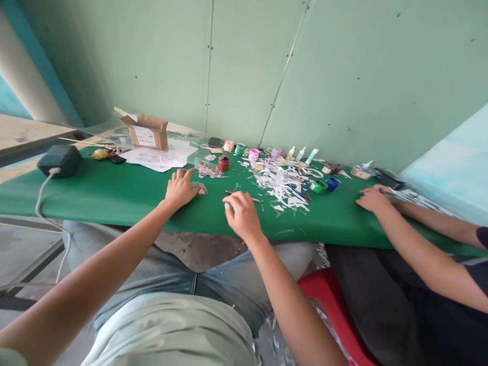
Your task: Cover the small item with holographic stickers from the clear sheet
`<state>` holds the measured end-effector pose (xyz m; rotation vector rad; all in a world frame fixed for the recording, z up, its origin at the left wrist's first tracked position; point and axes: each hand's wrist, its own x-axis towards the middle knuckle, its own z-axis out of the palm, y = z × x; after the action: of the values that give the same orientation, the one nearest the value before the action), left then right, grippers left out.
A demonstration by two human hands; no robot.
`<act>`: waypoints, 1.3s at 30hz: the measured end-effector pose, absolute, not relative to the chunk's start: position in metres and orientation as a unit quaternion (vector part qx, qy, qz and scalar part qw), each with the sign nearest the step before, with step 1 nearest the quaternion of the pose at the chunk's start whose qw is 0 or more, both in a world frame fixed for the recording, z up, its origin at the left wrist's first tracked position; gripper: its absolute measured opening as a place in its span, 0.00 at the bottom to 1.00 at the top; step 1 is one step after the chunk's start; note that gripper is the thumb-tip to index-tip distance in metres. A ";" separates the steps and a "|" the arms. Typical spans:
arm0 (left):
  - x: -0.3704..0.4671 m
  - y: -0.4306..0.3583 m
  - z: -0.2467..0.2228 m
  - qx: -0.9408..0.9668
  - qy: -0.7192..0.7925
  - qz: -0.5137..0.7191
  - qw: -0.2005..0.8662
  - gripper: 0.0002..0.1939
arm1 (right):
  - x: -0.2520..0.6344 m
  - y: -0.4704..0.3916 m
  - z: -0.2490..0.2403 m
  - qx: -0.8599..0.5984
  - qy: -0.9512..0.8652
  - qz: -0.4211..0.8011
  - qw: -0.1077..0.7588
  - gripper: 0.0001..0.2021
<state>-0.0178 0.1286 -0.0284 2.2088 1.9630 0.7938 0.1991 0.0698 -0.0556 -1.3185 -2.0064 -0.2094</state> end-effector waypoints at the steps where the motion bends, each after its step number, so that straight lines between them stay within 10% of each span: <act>1: -0.018 0.127 -0.028 0.721 0.632 0.284 0.023 0.31 | 0.197 0.052 -0.060 -0.463 -0.802 -0.069 0.370 0.13; 7: -0.022 0.064 -0.047 0.779 0.424 0.447 0.117 0.11 | 0.205 -0.081 -0.132 -0.321 -0.913 0.074 0.240 0.16; 14: -0.049 -0.031 -0.112 0.861 0.251 0.131 0.423 0.08 | 0.245 -0.138 -0.186 -0.339 -0.917 0.012 0.208 0.19; 31: -0.045 -0.003 -0.125 0.856 0.438 0.095 0.256 0.09 | 0.265 -0.154 -0.178 -0.424 -0.866 -0.023 0.264 0.16; 39: -0.033 0.023 -0.130 0.846 0.493 0.062 0.193 0.09 | 0.332 -0.195 -0.242 -0.615 -0.781 -0.032 0.104 0.21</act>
<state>-0.0335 0.0226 -0.1303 2.3741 1.3847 0.1729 0.3325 -0.1948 -0.2421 -1.8151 -2.3021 -0.0947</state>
